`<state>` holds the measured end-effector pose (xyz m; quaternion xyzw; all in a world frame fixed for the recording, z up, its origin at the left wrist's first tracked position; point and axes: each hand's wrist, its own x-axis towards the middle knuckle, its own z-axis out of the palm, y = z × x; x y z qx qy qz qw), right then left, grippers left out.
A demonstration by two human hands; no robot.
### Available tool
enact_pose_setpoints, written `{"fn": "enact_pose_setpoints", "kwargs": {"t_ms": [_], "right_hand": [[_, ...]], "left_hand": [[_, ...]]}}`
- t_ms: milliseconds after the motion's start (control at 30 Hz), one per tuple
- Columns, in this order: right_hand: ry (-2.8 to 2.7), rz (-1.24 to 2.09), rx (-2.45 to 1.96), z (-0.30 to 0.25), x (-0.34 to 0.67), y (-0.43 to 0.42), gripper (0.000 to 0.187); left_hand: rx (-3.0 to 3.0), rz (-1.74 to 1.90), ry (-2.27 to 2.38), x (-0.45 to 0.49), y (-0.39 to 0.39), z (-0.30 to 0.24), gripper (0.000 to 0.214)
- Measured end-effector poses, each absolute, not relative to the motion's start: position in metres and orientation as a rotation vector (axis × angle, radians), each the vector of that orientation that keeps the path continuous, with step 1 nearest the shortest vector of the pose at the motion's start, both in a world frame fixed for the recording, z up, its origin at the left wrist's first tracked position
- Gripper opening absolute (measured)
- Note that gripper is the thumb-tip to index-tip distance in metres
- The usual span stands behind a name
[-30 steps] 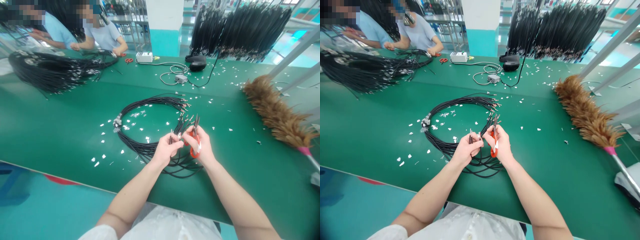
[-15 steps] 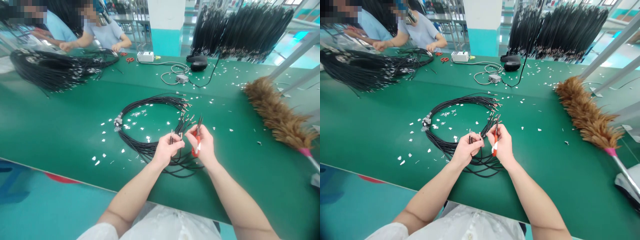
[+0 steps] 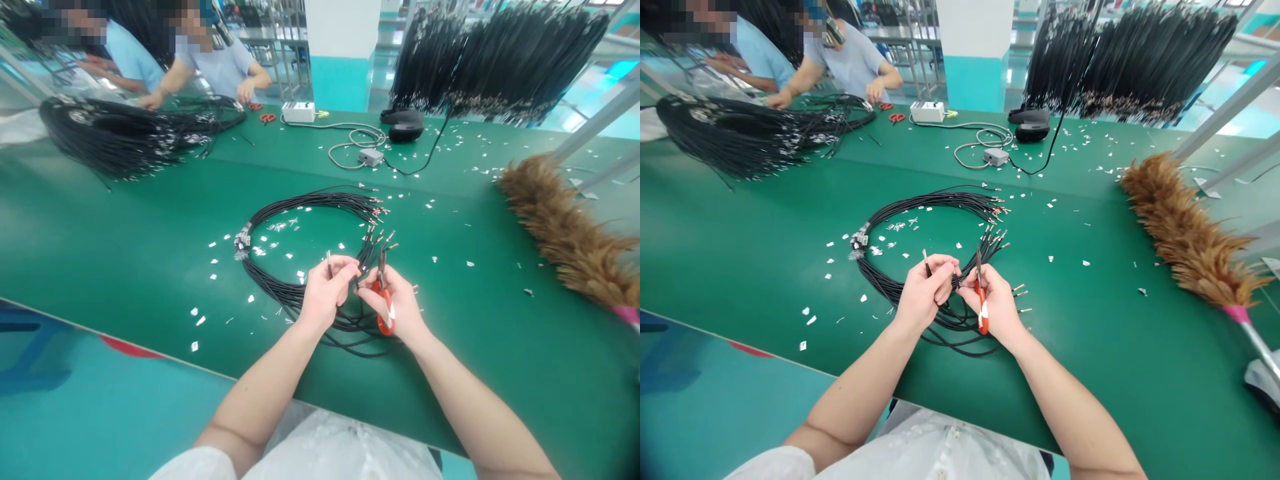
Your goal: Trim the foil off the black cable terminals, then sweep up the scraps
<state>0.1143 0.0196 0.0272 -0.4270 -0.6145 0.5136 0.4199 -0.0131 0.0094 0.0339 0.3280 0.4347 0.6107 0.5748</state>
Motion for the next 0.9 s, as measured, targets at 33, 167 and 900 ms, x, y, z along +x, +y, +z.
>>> {"fn": "enact_pose_setpoints", "kwargs": {"t_ms": [33, 167, 900], "right_hand": [[-1.548, 1.287, -1.071, 0.026, 0.115, 0.019, 0.022], [-1.533, 1.268, -1.063, 0.025, 0.115, 0.019, 0.020], [-1.959, 1.499, -1.320, 0.054, 0.139, 0.015, 0.031]], "left_hand": [[0.769, 1.444, 1.025, -0.013, 0.009, 0.033, 0.020], [0.784, 1.508, 1.042, -0.012, 0.007, 0.028, 0.019], [0.815, 1.355, 0.987, -0.013, 0.009, 0.030, 0.020]]}}
